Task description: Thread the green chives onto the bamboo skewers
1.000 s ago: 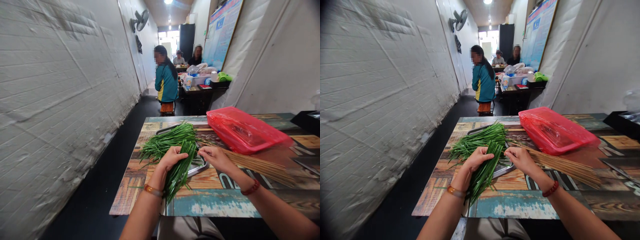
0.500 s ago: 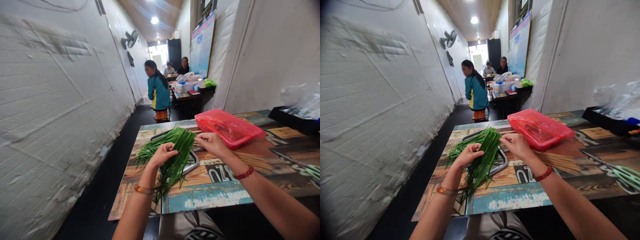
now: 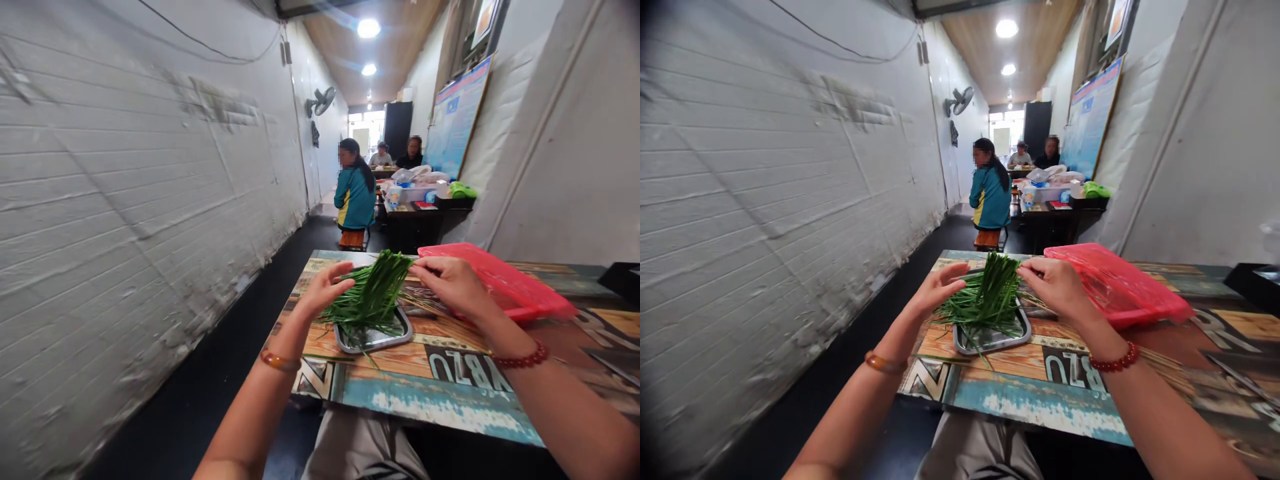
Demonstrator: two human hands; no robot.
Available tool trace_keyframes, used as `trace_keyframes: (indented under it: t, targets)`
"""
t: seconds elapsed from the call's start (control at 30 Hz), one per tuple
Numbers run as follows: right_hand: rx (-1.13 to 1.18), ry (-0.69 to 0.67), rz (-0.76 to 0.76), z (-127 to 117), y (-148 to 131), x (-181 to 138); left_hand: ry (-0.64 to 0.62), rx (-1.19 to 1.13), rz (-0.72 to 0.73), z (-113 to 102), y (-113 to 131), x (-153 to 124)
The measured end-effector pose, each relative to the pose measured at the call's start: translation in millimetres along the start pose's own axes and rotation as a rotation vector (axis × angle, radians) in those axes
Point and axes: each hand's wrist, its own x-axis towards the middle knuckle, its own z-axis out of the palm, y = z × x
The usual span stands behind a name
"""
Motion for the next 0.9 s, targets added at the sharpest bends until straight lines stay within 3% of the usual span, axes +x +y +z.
trace_keyframes:
  t: [0.1,0.2,0.37,0.6,0.7,0.9]
  targets:
    - [0.032,-0.013,-0.044,7.6,-8.9,-4.4,-0.089,-0.045,0.069,24.7,19.3,7.3]
    - [0.059,0.004,-0.059,12.2,-13.2,-8.2,-0.208,-0.143,0.033,48.1,23.2,9.9]
    - [0.115,0.099,0.053,24.1,-7.7,-14.5,-0.177,-0.219,-0.112,66.2,14.2,5.6]
    - [0.333,0.05,0.211,37.1,13.4,-20.9,-0.287,-0.295,-0.195,56.9,9.5,-4.3]
    - [0.458,0.029,0.272,43.9,17.3,-24.3,-0.281,-0.31,-0.233,49.1,3.1,-8.6]
    - [0.692,-0.02,0.417,80.4,9.4,-47.3,-0.277,-0.088,-0.289,16.0,-10.4,-10.5]
